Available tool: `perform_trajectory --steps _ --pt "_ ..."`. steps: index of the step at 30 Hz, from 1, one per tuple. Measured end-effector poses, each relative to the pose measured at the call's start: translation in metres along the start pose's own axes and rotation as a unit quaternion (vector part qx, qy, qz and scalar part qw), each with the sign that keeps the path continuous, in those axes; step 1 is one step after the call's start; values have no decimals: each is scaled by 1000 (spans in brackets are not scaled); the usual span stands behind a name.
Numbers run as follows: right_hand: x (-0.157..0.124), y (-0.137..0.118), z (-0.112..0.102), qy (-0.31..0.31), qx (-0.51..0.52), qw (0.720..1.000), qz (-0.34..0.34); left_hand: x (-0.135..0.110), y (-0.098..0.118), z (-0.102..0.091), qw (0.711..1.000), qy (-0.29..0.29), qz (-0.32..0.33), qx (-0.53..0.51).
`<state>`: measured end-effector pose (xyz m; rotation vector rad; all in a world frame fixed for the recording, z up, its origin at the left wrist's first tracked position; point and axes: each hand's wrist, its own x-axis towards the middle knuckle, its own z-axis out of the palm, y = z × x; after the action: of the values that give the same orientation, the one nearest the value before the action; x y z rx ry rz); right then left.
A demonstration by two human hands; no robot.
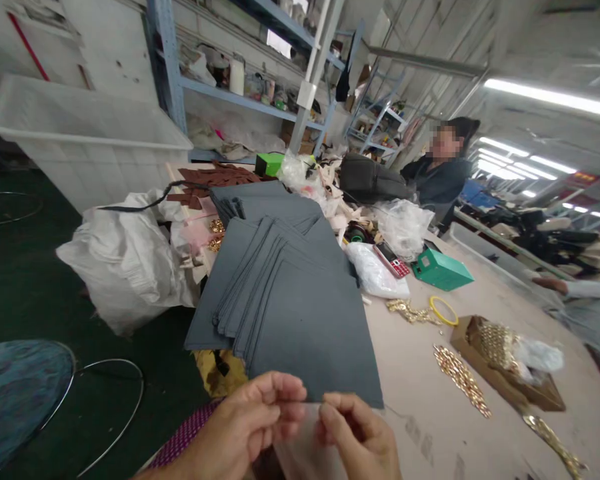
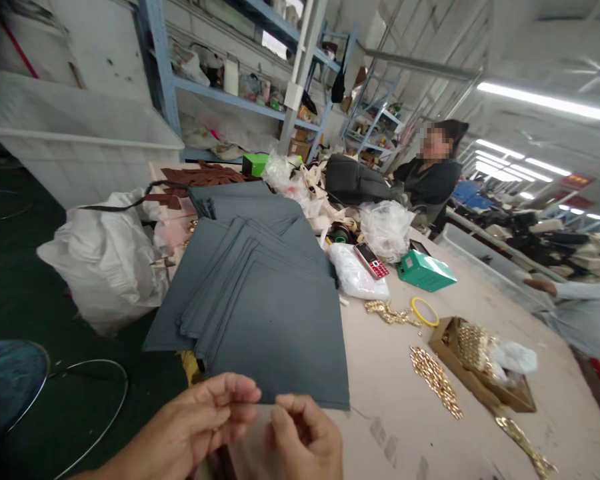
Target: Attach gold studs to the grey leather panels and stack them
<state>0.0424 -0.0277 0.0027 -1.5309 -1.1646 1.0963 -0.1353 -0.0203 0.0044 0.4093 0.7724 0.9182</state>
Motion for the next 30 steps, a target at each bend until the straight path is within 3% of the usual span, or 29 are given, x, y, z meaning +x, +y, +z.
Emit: perform_trajectory --steps 4,6,9,12,15,18,21,24,27,30 --pt "42 -20 -3 -11 -13 1000 -12 -24 -6 -38 995 25 -47 80" --pt "66 -21 3 4 -66 997 -50 -27 -11 -52 990 54 -47 118" --pt "91 -17 15 2 -191 969 -154 -20 -15 -60 986 108 -12 123" --pt "93 -18 18 -46 -274 938 -206 -11 -15 -58 989 101 42 102" --pt "73 -22 3 -190 -298 923 -152 -9 -16 -56 997 32 49 55" --pt "50 -20 -16 -327 -227 914 -82 -14 -20 -55 999 -31 4 39" --pt "39 -8 -24 -284 -160 945 -18 -20 -19 -50 997 -55 -9 59" --pt "41 7 -18 -209 -87 972 56 -20 -8 -38 992 -10 -31 121" --pt "49 13 -6 -194 0 976 96 -13 5 -23 982 60 -56 168" --pt "55 9 3 -185 51 974 118 -3 13 -13 986 69 -69 133"
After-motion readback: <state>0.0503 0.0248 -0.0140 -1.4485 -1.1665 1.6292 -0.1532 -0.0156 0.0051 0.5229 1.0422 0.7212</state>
